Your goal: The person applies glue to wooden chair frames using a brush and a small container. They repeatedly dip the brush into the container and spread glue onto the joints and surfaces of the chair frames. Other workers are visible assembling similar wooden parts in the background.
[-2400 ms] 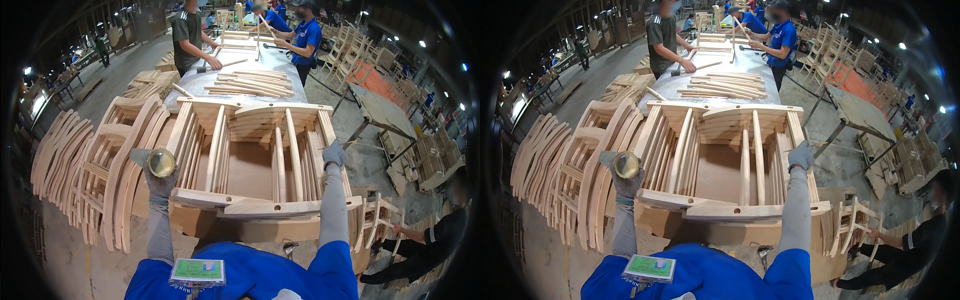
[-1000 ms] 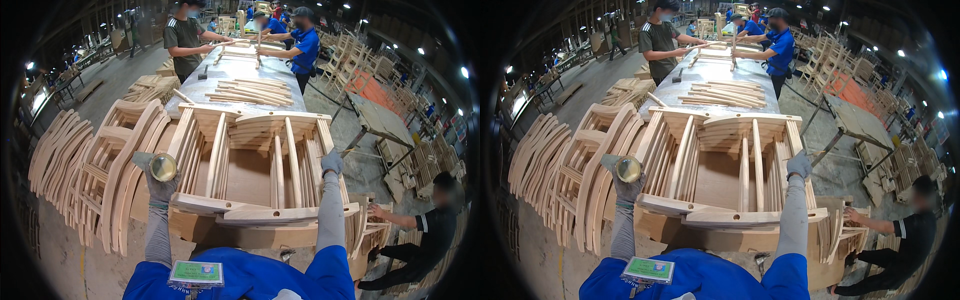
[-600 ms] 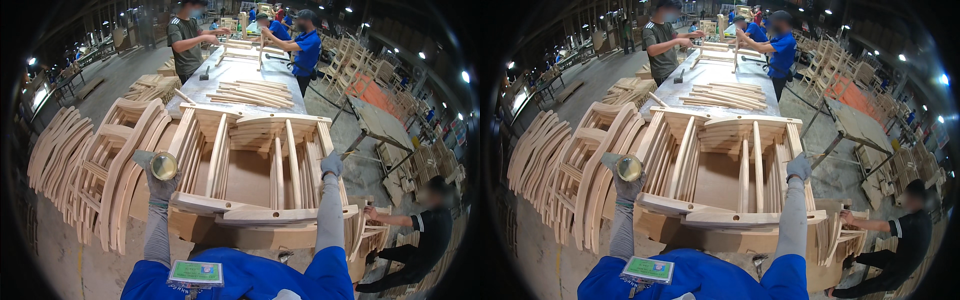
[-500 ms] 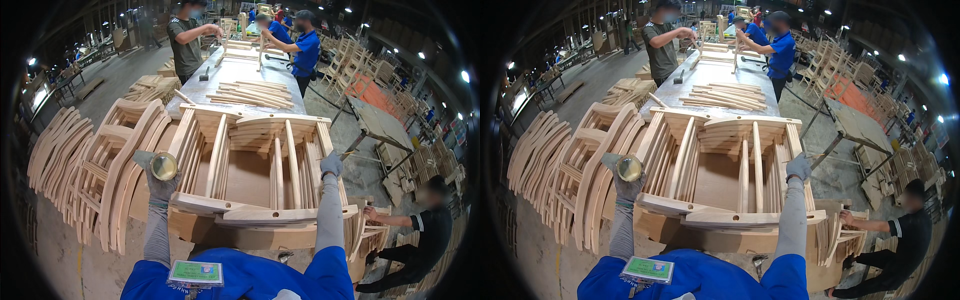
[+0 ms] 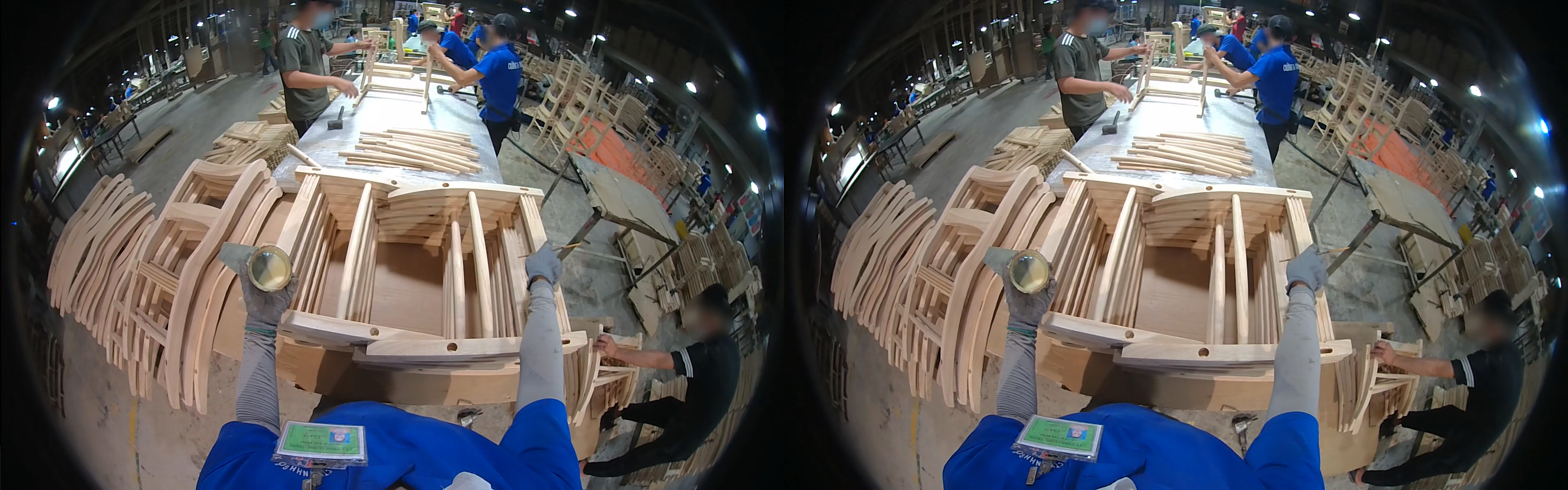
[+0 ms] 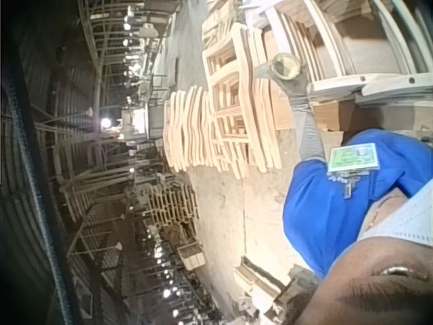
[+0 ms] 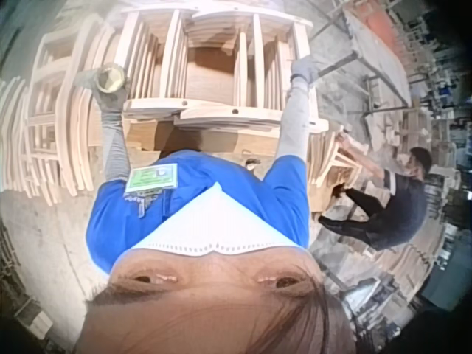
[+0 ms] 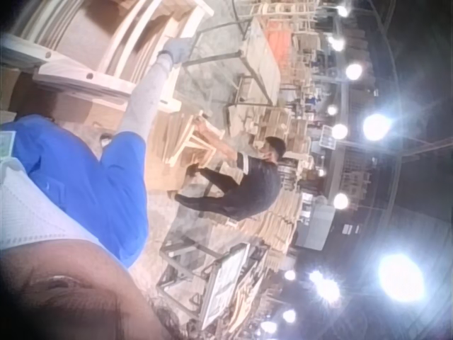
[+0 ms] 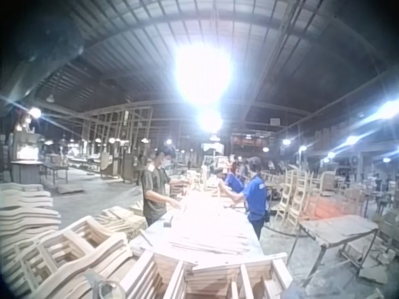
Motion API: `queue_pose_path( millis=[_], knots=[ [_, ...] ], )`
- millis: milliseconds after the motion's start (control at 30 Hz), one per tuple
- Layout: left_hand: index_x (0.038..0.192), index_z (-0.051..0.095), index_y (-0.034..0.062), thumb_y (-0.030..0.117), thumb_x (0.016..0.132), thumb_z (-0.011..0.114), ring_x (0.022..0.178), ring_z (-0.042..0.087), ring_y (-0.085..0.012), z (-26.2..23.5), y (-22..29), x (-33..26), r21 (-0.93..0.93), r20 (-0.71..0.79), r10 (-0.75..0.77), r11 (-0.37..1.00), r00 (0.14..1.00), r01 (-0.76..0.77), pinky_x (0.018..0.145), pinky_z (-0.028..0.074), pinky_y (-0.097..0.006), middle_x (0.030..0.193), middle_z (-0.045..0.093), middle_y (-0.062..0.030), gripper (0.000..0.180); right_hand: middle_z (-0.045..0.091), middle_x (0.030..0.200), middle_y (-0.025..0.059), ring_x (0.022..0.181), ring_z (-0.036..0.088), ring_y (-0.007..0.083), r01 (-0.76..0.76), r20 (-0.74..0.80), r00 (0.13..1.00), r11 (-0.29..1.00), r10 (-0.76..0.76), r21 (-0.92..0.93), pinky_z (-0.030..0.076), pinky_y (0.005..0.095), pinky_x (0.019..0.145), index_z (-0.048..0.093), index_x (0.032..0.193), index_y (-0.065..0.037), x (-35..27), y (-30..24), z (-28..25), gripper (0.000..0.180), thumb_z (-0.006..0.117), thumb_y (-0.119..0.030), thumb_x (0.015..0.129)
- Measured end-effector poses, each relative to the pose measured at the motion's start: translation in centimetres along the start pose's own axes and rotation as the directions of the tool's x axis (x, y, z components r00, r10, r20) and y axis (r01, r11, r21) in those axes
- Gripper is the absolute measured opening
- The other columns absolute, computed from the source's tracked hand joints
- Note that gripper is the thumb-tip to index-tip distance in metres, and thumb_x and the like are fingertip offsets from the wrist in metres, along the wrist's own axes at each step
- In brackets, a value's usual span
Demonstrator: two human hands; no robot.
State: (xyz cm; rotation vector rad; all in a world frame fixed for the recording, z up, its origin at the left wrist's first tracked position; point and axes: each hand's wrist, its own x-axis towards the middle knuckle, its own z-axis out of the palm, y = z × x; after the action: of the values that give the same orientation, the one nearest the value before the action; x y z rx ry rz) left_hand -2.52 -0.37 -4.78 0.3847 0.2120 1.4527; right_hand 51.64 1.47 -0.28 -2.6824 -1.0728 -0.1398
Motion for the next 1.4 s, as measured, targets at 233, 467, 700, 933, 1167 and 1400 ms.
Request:
queue_pose_path(
  millis=[233, 467, 700, 933, 1167, 1400],
  knots=[
    [0.121, 0.050, 0.0186, 0.055, 0.084, 0.053, 0.101, 0.058, -0.0249, 0.1, -0.5, 0.1, 0.004, -0.001, 0.030, 1.000, 1.000, -0.030, 0.080, 0.052, -0.046, 0.116, 0.056, -0.0047, 0.052, 0.063, 0.101, 0.0198, 0.095, 0.062, 0.0351, 0.001, -0.016, 1.000, 1.000, 0.000, 0.028, 0.049, 0.0444, 0.077, 0.051, 0.110, -0.007, 0.3, 0.6, 0.3, 0.030, 0.051, -0.017, 0.082],
    [0.120, 0.050, 0.0185, 0.054, 0.083, 0.054, 0.102, 0.056, -0.0244, -0.5, -0.2, 0.3, 0.033, 0.002, 0.006, 0.999, 1.000, -0.006, 0.082, 0.050, -0.046, 0.117, 0.055, -0.0059, 0.052, 0.063, 0.101, 0.0186, 0.093, 0.062, 0.0345, 0.020, -0.057, 0.998, 1.000, -0.019, 0.002, 0.049, 0.0437, 0.076, 0.052, 0.110, -0.007, 0.2, 0.7, 0.6, 0.030, 0.051, -0.018, 0.082],
    [0.123, 0.051, 0.0142, 0.062, 0.080, 0.051, 0.093, 0.057, -0.0271, -1.8, -0.2, 0.5, 0.133, -0.022, 0.059, 0.990, 0.998, -0.055, 0.081, 0.045, -0.041, 0.115, 0.058, -0.0142, 0.064, 0.064, 0.091, 0.0178, 0.085, 0.063, 0.0326, 0.037, -0.175, 0.984, 0.995, -0.021, 0.091, 0.049, 0.0418, 0.070, 0.059, 0.102, -0.007, 1.1, 1.1, 1.9, 0.024, 0.049, -0.018, 0.082],
    [0.126, 0.048, 0.0129, 0.056, 0.083, 0.054, 0.098, 0.057, -0.0265, -1.7, 0.0, 0.6, 0.138, 0.083, -0.021, 0.990, 0.996, 0.009, 0.079, 0.049, -0.042, 0.117, 0.055, -0.0168, 0.062, 0.062, 0.098, 0.0182, 0.089, 0.062, 0.0318, 0.030, -0.148, 0.989, 0.998, -0.021, 0.059, 0.047, 0.0448, 0.075, 0.056, 0.112, -0.007, 1.0, 0.9, 1.8, 0.030, 0.047, -0.021, 0.086],
    [0.126, 0.047, 0.0132, 0.047, 0.086, 0.056, 0.110, 0.052, -0.0270, -1.4, 0.1, 0.1, 0.104, 0.056, 0.045, 0.993, 0.997, -0.051, 0.088, 0.049, -0.042, 0.121, 0.054, -0.0100, 0.053, 0.061, 0.105, 0.0142, 0.094, 0.060, 0.0281, -0.047, -0.109, 0.993, 0.997, 0.054, 0.069, 0.043, 0.0437, 0.078, 0.053, 0.116, -0.009, 0.5, 0.4, 1.1, 0.031, 0.044, -0.020, 0.088],
    [0.129, 0.045, 0.0140, 0.047, 0.086, 0.055, 0.114, 0.050, -0.0262, -2.9, 0.1, 1.0, 0.162, 0.128, 0.030, 0.985, 0.991, -0.051, 0.092, 0.046, -0.043, 0.122, 0.053, -0.0105, 0.055, 0.060, 0.107, 0.0186, 0.100, 0.056, 0.0331, -0.044, -0.073, 0.996, 0.994, 0.051, 0.098, 0.045, 0.0437, 0.082, 0.048, 0.122, -0.007, 0.8, 1.3, 0.9, 0.038, 0.043, -0.018, 0.086]
  ],
)
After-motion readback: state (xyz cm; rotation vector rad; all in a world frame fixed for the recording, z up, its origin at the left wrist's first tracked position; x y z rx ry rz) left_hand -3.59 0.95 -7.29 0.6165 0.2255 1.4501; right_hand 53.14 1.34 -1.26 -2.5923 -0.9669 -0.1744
